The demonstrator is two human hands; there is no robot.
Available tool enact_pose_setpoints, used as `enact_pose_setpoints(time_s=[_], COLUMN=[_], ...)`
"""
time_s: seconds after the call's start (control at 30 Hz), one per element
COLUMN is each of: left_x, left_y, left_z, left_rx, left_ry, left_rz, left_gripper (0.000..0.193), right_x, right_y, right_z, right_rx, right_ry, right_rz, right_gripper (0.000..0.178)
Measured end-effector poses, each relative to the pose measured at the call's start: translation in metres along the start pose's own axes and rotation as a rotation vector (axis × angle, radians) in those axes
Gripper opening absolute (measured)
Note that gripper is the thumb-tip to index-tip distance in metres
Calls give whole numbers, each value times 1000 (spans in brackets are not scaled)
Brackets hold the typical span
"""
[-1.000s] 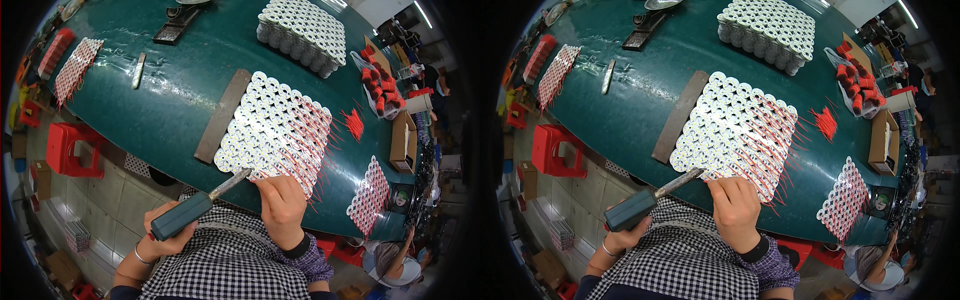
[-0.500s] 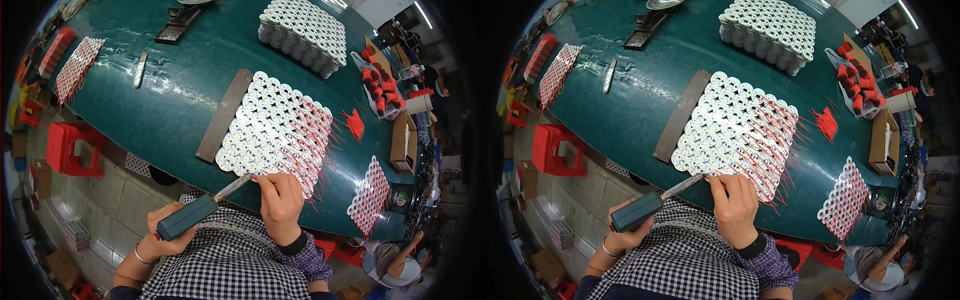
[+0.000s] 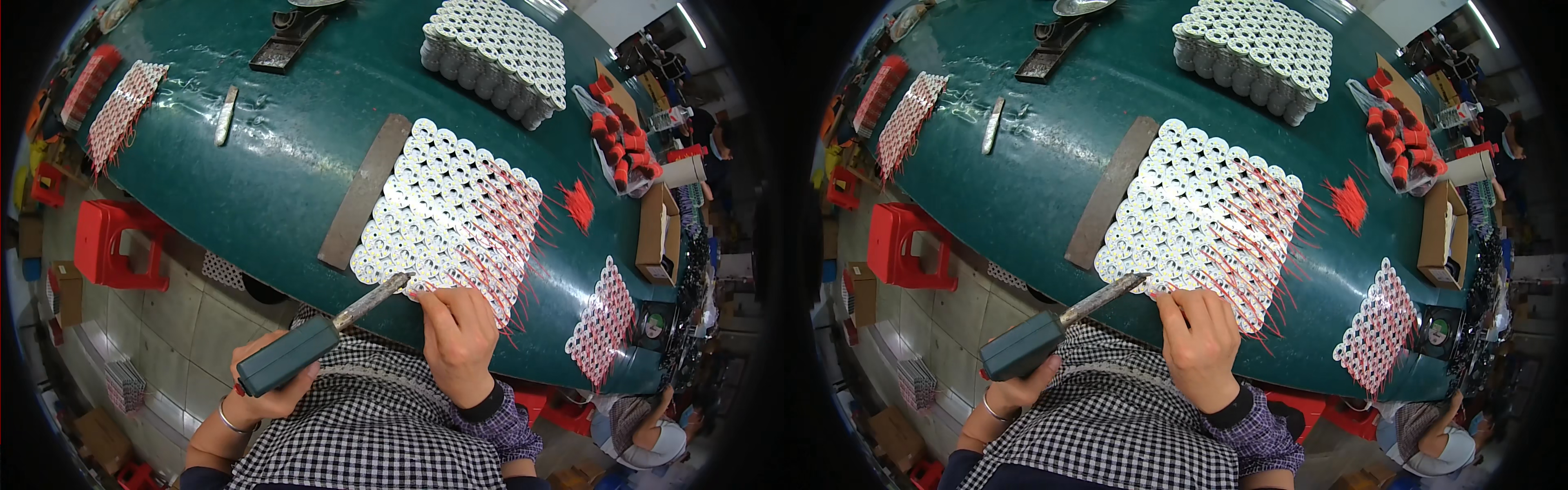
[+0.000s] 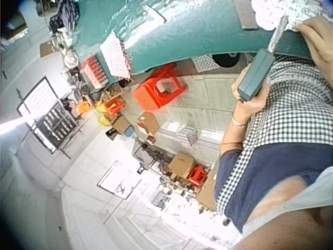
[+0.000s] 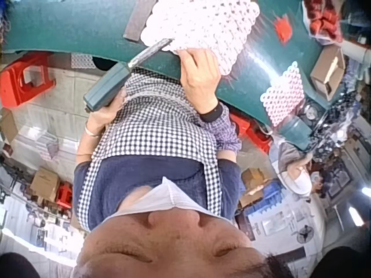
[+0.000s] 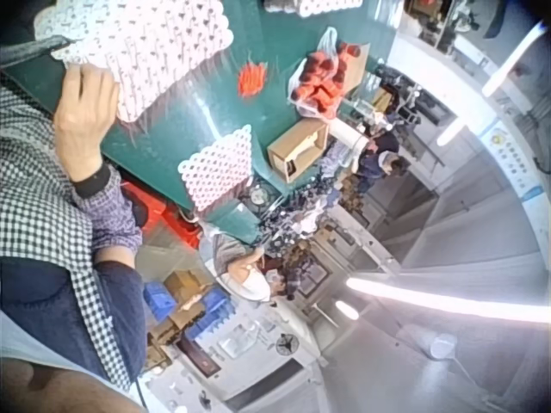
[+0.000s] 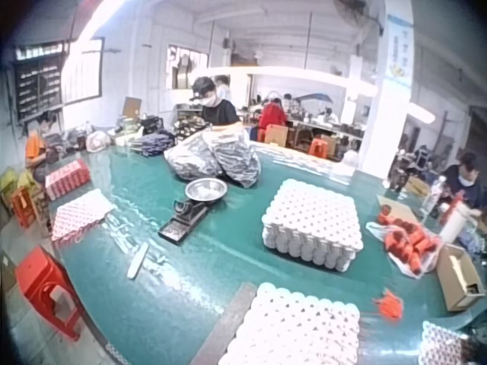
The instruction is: The person attaches red wires to an array of circular LED boards, placing wires onto each board by hand and securing them with a soldering tool.
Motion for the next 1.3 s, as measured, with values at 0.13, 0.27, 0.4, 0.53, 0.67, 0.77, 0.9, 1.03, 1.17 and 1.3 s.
enact_pose_setpoints(time_s=[0.13, 0.27, 0.4, 0.53, 0.67, 0.77, 0.9, 1.03, 1.17, 1.3], left_x=[7, 7, -1, -8, -9, -8, -9, -10, -11, -8], left_y=[-3, -8, -8, -9, -12, -14, -14, -13, -13, -9], left_z=[1, 7, 17, 23, 27, 29, 30, 30, 30, 24], left_rx=[53, 51, 83, 70, 57, 63, 72, 84, 63, 36], left_ry=[104, 113, 99, -16, -1, 21, 14, 41, 38, -6], left_rz=[-35, -43, -5, 34, 6, -23, 0, -9, -1, 29], left_gripper=[30, 31, 31, 29, 25, 23, 22, 21, 20, 19], right_x=[-6, -14, -17, -17, -18, -18, -17, -16, -16, -16], right_y=[9, 3, 0, 0, -1, -1, -2, -2, -2, -3], right_z=[9, 12, 12, 13, 14, 14, 15, 15, 16, 13], right_rx=[-42, -58, -70, -60, -56, -47, -32, -36, -36, -28], right_ry=[-30, -32, -70, -76, -80, -84, -83, -81, -82, -86], right_rz=[15, 10, 16, 4, -6, -7, -13, -24, -28, -23], right_gripper=[25, 26, 26, 25, 26, 27, 28, 27, 26, 24])
Point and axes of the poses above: each hand's wrist, its own z-axis towards the middle knuckle, its own y-axis out of the back of the hand, x = y × z, the point moved 4 cm from there along z, towards the middle knuckle, and after that the axes turned 15 degrees about y, right-handed, at the moved point
